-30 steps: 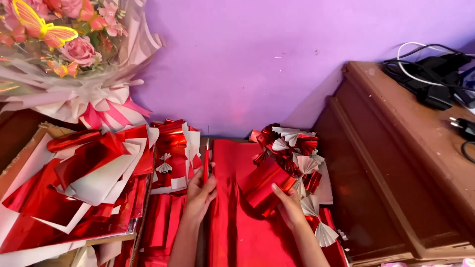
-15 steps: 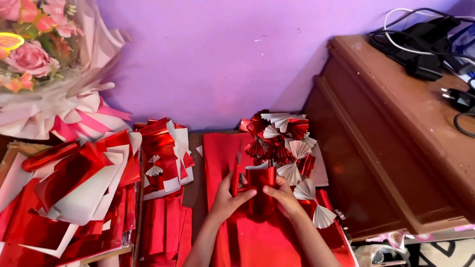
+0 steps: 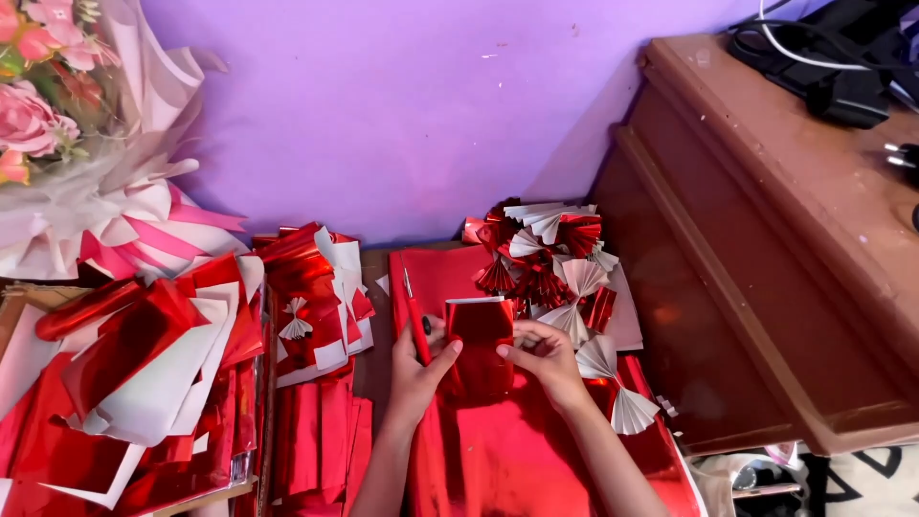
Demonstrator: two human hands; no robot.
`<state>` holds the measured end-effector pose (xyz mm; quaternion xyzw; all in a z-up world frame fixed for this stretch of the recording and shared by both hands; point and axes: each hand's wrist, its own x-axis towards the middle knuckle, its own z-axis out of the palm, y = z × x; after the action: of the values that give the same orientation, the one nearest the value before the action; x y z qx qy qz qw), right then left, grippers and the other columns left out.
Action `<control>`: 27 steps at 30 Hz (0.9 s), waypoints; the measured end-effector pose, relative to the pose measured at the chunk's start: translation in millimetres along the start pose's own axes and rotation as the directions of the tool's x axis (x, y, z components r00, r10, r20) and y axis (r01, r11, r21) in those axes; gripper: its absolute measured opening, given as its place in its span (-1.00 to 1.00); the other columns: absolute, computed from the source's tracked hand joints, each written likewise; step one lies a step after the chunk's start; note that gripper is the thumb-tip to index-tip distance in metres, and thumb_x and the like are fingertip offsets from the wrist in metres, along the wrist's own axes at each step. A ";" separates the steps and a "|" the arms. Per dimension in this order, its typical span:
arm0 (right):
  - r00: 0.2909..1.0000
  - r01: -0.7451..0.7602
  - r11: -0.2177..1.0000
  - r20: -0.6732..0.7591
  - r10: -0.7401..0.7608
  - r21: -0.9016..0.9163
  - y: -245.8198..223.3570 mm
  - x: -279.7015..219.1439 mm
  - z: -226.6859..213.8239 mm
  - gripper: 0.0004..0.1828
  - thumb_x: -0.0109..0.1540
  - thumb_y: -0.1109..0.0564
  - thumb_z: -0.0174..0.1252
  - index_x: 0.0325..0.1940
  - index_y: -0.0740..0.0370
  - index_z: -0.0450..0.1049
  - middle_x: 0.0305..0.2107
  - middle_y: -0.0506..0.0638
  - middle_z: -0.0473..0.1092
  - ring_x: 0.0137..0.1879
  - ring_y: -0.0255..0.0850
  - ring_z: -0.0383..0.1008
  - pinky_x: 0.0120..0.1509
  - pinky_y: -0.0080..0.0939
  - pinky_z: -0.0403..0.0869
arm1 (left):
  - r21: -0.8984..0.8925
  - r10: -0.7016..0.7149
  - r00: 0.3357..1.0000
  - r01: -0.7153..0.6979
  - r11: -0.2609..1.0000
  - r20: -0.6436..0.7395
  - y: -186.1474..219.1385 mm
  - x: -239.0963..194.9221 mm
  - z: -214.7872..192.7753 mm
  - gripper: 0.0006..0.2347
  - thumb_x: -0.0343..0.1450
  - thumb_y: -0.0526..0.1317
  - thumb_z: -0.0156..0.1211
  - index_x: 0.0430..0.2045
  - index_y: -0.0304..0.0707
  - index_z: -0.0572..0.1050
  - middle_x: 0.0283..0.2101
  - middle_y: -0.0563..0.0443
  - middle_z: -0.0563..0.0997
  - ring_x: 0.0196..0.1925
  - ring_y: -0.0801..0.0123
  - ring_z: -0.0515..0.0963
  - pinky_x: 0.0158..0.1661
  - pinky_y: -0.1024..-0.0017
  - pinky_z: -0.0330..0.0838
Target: Folding and cutting red and white decorative paper to create paper fans.
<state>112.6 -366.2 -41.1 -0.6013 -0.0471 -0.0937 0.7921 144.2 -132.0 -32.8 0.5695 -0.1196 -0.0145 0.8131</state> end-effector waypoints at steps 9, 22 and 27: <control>0.983 -0.063 0.998 -0.172 0.060 -0.015 -9.7 2.0 13.5 -0.64 0.20 0.33 0.50 0.08 0.39 0.64 -0.35 0.05 0.69 -0.36 -0.35 0.62 -0.11 -0.34 0.62 | 0.073 -0.108 0.982 0.120 0.990 -0.153 -17.8 1.9 1.1 -0.65 0.36 -0.35 0.55 -0.02 -0.19 0.53 -0.07 0.00 0.67 0.01 0.41 0.71 0.12 0.33 0.64; 0.977 -0.072 0.997 -0.206 0.063 -0.034 -16.2 -0.2 17.7 -0.72 0.19 0.32 0.52 -0.04 0.42 0.66 -0.41 0.09 0.69 -0.40 -0.36 0.61 -0.16 -0.35 0.62 | 0.091 -0.122 0.970 0.144 0.985 -0.211 -10.2 3.8 -1.7 -0.55 0.33 -0.18 0.67 -0.04 -0.16 0.46 -0.24 0.04 0.67 -0.24 0.52 0.70 -0.20 0.48 0.68; 0.974 -0.094 0.995 -0.209 0.084 -0.037 -18.7 -0.6 16.5 -0.71 0.19 0.29 0.53 -0.04 0.38 0.68 -0.36 0.07 0.71 -0.34 -0.39 0.62 -0.10 -0.37 0.62 | 0.093 -0.074 0.974 0.096 0.991 -0.215 -21.5 6.4 -5.1 -0.56 0.32 -0.22 0.68 -0.07 -0.22 0.46 -0.28 -0.02 0.65 -0.28 0.48 0.69 -0.25 0.45 0.71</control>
<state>108.8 -355.2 -19.1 -0.6080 0.0649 -0.1213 0.7820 153.8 -135.9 -53.3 0.6134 -0.0085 0.0174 0.7896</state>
